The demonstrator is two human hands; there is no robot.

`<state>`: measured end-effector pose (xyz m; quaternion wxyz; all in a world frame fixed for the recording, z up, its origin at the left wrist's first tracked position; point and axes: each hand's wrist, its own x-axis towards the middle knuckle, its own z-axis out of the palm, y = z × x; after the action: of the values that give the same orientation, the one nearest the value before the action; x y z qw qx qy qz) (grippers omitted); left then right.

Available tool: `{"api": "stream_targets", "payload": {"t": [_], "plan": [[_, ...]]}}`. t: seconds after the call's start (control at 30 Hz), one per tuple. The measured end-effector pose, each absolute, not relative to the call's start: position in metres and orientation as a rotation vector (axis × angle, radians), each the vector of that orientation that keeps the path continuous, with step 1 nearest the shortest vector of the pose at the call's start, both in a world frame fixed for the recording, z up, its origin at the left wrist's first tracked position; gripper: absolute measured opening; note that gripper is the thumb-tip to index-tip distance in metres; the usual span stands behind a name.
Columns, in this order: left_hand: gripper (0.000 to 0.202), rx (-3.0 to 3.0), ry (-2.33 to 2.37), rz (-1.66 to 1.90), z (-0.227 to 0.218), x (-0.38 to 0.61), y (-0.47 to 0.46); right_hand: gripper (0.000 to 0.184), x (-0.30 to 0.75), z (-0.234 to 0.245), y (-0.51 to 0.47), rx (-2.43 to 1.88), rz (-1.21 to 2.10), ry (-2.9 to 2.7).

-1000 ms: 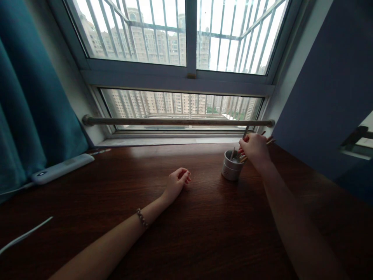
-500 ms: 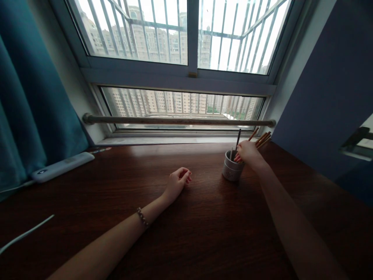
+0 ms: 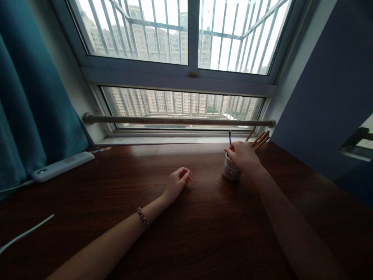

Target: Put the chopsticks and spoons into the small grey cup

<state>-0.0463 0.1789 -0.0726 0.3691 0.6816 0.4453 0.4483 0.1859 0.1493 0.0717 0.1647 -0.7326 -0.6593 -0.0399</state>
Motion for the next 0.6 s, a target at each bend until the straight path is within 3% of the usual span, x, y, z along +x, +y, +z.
{"api": "stream_targets", "payload": {"t": [0.2, 0.37, 0.6], "plan": [[0.025, 1.757, 1.144, 1.145, -0.072, -0.046, 0.177, 0.020, 0.145, 0.044, 0.141, -2.142, -0.207, -2.026], [0.025, 1.751, 1.138, 1.133, -0.072, -0.046, 0.176, 0.025, 0.154, 0.056, 0.140, -2.161, -0.352, -1.811], [0.025, 1.751, 1.128, 1.131, -0.072, -0.045, 0.178, 0.025, 0.210, 0.066, 0.160, -2.248, 0.047, -1.544]]}}
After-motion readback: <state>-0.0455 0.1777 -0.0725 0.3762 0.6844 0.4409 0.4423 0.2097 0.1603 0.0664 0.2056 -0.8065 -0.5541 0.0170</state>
